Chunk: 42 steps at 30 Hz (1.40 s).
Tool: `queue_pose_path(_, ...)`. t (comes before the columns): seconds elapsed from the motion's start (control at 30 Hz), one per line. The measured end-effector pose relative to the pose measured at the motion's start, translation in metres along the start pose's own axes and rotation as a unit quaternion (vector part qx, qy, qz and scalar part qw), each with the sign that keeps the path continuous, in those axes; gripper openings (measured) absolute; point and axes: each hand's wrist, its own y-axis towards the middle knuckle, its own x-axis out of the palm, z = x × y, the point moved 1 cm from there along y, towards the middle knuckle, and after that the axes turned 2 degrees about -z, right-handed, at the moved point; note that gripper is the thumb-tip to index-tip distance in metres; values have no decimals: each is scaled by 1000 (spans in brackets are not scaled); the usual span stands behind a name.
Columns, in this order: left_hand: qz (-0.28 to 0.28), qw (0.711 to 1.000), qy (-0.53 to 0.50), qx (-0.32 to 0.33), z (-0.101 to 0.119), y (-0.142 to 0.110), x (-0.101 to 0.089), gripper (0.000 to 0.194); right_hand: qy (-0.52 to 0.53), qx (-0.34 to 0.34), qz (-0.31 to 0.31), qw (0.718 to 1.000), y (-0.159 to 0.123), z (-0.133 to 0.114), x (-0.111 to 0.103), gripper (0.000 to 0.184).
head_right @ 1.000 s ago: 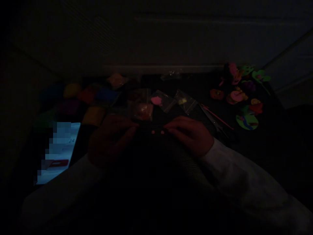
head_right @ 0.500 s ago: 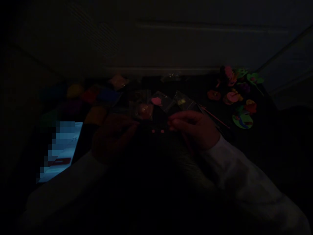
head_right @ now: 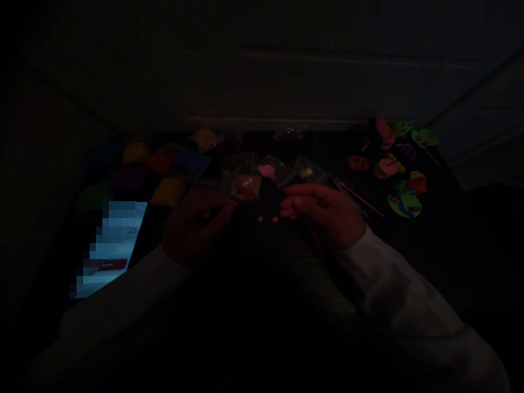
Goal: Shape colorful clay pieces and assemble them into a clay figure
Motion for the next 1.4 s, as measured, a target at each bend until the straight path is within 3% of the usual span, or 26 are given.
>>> queue_pose_path(0.33,4,1000,2,6,-1,1,0,11,-47,-46,-22,998,2,2,-6,15)
queue_pose_path(0.5,-6,1000,-1,-9,0,0,-1,10,-20,-62,-33,997,2,2,-6,18)
queue_pose_path(0.73,-2,1000,4,-3,1,1,-1,10,-11,-36,-25,999,2,2,-8,15)
queue_pose_path(0.97,-6,1000,0,-19,2,1,-1,10,8,-91,-69,993,1,2,-8,18)
queue_pose_path(1.13,-10,1000,1,-7,1,1,-1,10,20,-43,-33,998,1,1,-8,15)
queue_pose_path(1.4,-2,1000,4,-8,0,0,0,10,4,-27,-19,999,-1,1,-7,16)
